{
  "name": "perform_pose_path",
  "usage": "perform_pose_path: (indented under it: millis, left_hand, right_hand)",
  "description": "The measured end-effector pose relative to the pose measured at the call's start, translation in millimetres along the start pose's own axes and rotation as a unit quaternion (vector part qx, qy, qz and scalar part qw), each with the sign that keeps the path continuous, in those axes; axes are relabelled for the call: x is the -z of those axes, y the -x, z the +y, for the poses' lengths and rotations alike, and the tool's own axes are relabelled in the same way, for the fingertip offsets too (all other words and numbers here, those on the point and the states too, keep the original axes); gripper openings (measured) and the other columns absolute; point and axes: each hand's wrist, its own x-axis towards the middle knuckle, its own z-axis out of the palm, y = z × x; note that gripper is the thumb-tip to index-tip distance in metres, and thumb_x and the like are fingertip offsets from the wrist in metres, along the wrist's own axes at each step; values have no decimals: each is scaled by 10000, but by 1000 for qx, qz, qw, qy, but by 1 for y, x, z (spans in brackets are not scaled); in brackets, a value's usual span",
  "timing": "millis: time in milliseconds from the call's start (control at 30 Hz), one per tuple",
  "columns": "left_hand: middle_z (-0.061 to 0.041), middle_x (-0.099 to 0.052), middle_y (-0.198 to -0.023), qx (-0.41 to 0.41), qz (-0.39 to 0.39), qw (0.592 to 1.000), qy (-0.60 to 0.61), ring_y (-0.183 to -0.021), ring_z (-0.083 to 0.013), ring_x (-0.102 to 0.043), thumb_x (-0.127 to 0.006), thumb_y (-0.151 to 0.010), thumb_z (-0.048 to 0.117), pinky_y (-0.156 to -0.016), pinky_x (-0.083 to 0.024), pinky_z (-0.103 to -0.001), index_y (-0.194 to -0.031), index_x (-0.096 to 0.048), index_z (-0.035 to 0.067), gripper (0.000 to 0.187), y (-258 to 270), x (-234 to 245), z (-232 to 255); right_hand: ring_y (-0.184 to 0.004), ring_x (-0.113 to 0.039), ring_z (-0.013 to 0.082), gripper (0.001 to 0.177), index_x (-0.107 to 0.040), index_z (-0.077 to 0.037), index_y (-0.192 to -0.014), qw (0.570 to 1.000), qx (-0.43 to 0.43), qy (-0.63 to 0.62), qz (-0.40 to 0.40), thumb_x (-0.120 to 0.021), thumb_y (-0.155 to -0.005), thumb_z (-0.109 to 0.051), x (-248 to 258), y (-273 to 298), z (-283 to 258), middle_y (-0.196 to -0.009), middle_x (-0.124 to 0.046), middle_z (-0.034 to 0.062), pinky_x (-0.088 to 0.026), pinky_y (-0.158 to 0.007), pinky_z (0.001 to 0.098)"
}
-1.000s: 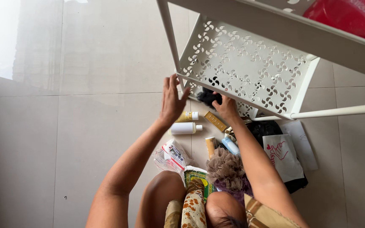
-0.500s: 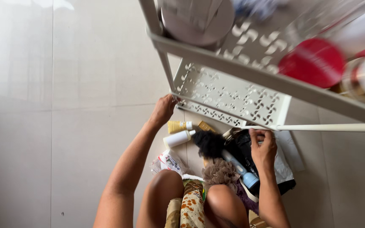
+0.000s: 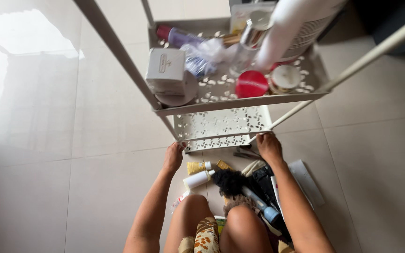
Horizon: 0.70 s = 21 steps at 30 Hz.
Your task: The person sits on the floor and removes items from a white three-tier rolling cart, placing them on the floor. The person handles diapers, bottles, tubes, and small containers, then removes the cart's shelves and sets them aside.
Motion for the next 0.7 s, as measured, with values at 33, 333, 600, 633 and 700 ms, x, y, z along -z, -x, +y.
perform_pose_path:
  millis: [33,333,600,633,700]
  left_hand:
    - [-175,-727,-947,12,3,1000,-7,-903,-393,-699,-598,-941,10,-770,-528,-484,-1026,-633,90,122,1,1,5]
    - [-179,-747,-980,130,29,989,-66,-968,-392,-695,-617,-961,73,-826,-516,-510,-1076,-684,143,151,3,-5,38]
    - [-214,-703,-1147,-13,-226,972,-54,-1073,-393,-671,-626,-948,132,-872,-553,-466,-1224,-663,58,289,39,36,165]
    - [-190,-724,-1130,-52,-260,963,-47,-1052,-370,-697,-640,-969,173,-864,-564,-451,-1213,-688,71,269,45,52,197]
    - [-143,-765,-1095,-137,-240,961,3,-1010,-325,-748,-668,-1011,253,-846,-587,-422,-1189,-739,97,248,56,90,259]
  right_hand:
    - [-843,-673,445,386,-662,3,-956,1000,17,20,17,-545,-1029,-358,2,-1,-2,-906,-697,258,-545,-784,537]
    - [-666,-690,348,458,-649,-30,-823,996,53,56,-34,-535,-1046,-413,31,-11,0,-738,-701,199,-583,-637,469]
    - [-813,-704,352,418,-741,-130,-1065,897,35,-39,-440,-596,-939,-501,213,7,-95,-869,-736,181,-579,-754,452]
    - [-830,-709,361,426,-748,-149,-1084,909,39,-98,-403,-612,-914,-515,250,12,-111,-870,-741,185,-589,-779,452]
    - [-1136,-702,299,437,-659,-80,-1240,935,236,-252,-77,-683,-939,-397,317,16,-140,-1176,-726,162,-546,-969,421]
